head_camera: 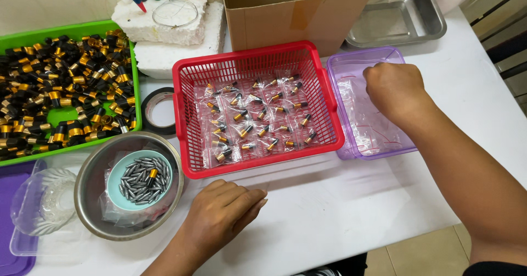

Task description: The person picks up small black and gold cylindrical components and small metal pins, places one of each into a small plastic bag, and seals the bag.

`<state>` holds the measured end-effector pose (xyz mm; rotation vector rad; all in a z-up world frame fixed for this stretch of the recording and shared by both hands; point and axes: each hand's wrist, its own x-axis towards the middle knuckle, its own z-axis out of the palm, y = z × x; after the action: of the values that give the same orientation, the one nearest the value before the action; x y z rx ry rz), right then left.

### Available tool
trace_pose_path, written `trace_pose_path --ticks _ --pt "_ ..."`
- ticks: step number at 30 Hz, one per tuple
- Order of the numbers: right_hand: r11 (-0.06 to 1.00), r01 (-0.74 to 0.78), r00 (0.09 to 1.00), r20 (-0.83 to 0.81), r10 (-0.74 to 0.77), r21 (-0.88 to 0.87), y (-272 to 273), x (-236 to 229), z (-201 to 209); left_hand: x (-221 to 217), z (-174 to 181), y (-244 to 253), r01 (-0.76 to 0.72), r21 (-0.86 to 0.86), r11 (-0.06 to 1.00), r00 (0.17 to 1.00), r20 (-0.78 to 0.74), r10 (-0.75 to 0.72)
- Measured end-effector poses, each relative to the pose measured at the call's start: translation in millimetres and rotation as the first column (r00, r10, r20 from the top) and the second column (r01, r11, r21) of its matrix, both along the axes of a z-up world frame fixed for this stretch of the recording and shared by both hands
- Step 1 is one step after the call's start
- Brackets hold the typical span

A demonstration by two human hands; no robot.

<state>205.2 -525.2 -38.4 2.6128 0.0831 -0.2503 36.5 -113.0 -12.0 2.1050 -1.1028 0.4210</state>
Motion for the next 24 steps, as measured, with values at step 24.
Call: trace_pose_path --ticks 24 --pt "-0.473 -0.008 1.0 0.016 0.014 0.881 201.6 -93.0 122.1 58.1 86.7 -33.3 -0.48 0.067 0.874 0.835 0.341 0.432"
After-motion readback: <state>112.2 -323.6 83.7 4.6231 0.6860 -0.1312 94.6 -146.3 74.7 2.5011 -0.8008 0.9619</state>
